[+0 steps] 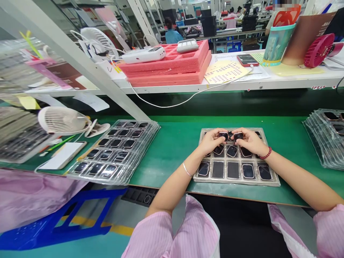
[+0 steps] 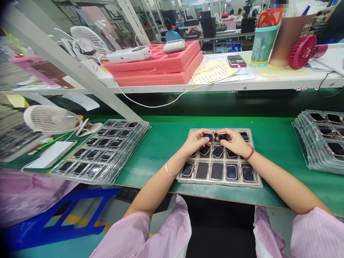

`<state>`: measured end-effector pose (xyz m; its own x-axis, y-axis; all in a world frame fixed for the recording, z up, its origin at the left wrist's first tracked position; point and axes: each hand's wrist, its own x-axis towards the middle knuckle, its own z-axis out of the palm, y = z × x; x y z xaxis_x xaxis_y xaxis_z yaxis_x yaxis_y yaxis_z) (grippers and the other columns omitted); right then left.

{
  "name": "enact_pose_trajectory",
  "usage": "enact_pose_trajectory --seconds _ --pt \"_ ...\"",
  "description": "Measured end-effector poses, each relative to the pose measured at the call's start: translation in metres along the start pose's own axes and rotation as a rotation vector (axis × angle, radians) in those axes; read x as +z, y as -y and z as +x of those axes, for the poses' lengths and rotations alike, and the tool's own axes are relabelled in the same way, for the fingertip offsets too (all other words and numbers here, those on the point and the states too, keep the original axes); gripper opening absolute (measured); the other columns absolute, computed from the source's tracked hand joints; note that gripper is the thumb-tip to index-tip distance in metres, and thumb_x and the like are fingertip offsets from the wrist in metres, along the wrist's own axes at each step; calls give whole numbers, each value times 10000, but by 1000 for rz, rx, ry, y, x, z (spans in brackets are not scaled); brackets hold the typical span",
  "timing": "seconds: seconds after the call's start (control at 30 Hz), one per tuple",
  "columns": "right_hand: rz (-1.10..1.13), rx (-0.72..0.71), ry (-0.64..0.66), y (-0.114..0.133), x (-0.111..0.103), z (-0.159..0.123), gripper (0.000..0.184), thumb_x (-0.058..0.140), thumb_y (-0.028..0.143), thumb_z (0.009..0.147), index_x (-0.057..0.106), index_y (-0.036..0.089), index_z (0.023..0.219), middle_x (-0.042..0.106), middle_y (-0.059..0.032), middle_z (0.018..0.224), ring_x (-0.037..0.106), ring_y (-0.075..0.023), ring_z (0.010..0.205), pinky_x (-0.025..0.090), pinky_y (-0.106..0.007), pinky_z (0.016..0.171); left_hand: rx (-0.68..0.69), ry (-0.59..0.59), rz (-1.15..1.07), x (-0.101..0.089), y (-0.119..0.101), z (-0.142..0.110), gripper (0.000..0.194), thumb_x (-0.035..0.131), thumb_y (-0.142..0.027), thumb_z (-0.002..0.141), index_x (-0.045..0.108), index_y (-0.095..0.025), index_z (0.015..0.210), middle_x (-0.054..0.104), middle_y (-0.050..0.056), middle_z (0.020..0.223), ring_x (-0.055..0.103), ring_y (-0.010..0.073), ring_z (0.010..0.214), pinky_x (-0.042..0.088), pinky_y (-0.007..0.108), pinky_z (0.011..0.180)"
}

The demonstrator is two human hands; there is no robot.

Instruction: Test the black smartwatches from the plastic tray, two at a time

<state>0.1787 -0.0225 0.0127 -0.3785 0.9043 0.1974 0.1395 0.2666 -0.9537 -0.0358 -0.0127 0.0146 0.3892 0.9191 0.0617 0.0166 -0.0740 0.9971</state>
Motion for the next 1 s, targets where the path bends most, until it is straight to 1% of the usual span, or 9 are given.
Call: enact_pose_trajectory --seconds 0.1,0.23,0.33,0.43,0.6,0.83,1.0 --pt "-14 -5 6 0 1 0 330 621 174 755 601 199 1084 718 -72 1002 695 -214 858 580 -360 738 22 -8 -14 0 -1 -1 300 653 -283 767 624 -135 1027 697 81 975 669 145 723 533 240 623" --pt "-36 -27 -6 0 1 0 285 602 182 768 594 195 1053 705 -63 947 684 -211 832 568 -353 713 17 10 -27 1 -1 0 393 648 -174 703 599 -145 1093 694 67 998 674 139 748 530 238 661" --pt "-43 -52 -16 0 1 0 257 591 178 774 590 197 1030 701 -56 913 680 -210 819 564 -369 737 -15 17 -27 2 1 0 432 621 -152 705 587 -144 1135 690 79 1034 681 142 765 497 206 612" --pt "-52 -53 -7 -1 0 0 293 610 188 766 584 204 1057 699 -62 945 683 -226 875 570 -367 738 -40 13 -32 1 2 1 449 599 -162 720 577 -140 1167 690 86 1016 687 144 745 448 179 544" --pt "-71 -40 -13 -2 0 0 330 616 181 746 588 210 1074 698 -72 1001 681 -239 911 578 -354 704 -39 7 -45 0 3 1 520 563 -109 657 577 -156 1174 687 81 1054 701 160 790 451 175 552" --pt "-72 -46 -5 -4 0 0 323 600 169 759 588 204 1079 690 -73 1005 675 -236 918 570 -357 724 -36 -4 -26 0 1 1 482 598 -179 693 585 -142 1174 684 88 1032 697 163 769 450 182 537" --pt "-104 -90 -10 -5 -1 1 238 571 159 774 593 193 1009 686 -50 896 662 -207 813 550 -361 734 -38 -11 -8 2 -1 1 442 601 -208 729 603 -130 1164 693 96 1002 689 155 742 436 182 526"
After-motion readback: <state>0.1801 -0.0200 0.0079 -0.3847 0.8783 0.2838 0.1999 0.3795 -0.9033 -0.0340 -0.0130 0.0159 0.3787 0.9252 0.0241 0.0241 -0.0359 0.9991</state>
